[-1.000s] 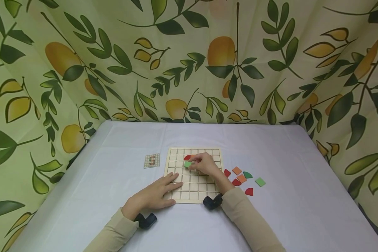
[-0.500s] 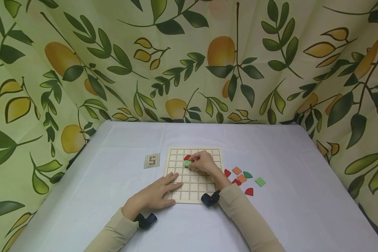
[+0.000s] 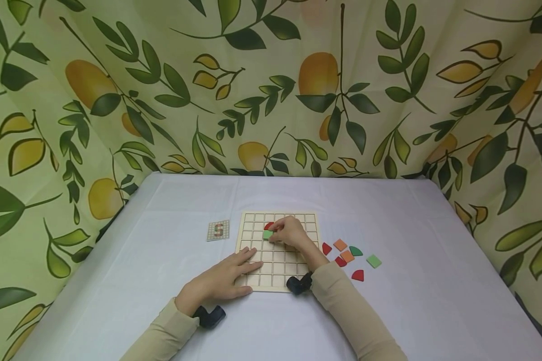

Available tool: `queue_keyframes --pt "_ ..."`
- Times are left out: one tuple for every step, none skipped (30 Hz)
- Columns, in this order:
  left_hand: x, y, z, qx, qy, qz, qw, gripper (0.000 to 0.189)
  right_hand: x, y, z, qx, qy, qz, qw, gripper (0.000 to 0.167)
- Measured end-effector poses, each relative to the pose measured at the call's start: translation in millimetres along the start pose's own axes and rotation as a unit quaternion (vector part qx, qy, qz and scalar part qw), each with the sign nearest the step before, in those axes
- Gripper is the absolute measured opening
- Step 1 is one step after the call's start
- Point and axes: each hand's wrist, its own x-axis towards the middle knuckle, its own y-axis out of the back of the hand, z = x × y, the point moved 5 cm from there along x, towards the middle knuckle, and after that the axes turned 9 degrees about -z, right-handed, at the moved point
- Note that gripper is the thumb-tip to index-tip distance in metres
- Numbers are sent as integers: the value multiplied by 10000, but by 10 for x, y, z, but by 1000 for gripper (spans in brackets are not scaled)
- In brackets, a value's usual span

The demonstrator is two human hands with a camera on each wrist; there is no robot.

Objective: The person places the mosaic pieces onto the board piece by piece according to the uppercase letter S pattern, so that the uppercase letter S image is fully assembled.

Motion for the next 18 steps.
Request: queue_keyframes --pt "-3 1 1 -12 8 -2 10000 58 3 -4 6 5 0 4 10000 25" --pt "-3 -1 0 -23 12 -4 10000 58 6 -5 9 8 -6 10 10000 25" --pt "-1 -2 -1 -10 13 5 10000 58 8 -7 13 10 -13 12 10000 25" --pt "-2 -1 -2 -8 22 4 10000 58 10 -8 11 20 -23 12 10000 25" --pt "-2 0 -3 -12 22 9 10000 58 12 -9 11 13 -27 11 10000 25" --pt "-1 -1 -4 -10 13 17 10000 58 13 -9 8 12 -39 4 10000 25" --pt "1 -3 -6 -9 -7 32 10000 58 13 -8 5 16 -51 -1 10000 25" --pt "3 -3 -7 -8 -21 42 10000 58 13 -7 3 10 -54 -10 10000 25" --pt "3 -2 -8 3 -27 50 10000 58 13 -7 1 12 -59 -16 10000 25" --pt "0 0 -6 -4 -38 53 10000 58 13 -7 0 -3 -54 -21 10000 25" --pt "-1 2 -6 0 -61 76 10000 58 15 -9 3 -9 -61 -24 10000 25" --pt "-2 2 -6 -4 -77 80 9999 58 16 -8 3 -31 -57 -30 10000 25" --pt "-3 2 -7 -8 -99 89 9999 58 17 -9 6 -31 -62 -29 10000 25" --pt "-7 5 -3 96 -126 121 9998 57 18 -10 9 -34 -69 -30 10000 25" --pt "-12 8 0 95 -147 128 9998 57 18 -10 10 -24 -77 -28 10000 25" --pt "-14 9 2 96 -168 129 9997 57 17 -10 12 -36 -77 -28 10000 25" --pt "-15 7 1 94 -172 122 9997 57 16 -8 13 -20 -91 -19 10000 25" --pt "-14 7 0 108 -149 101 9998 57 16 -7 14 -31 -84 -9 10000 26"
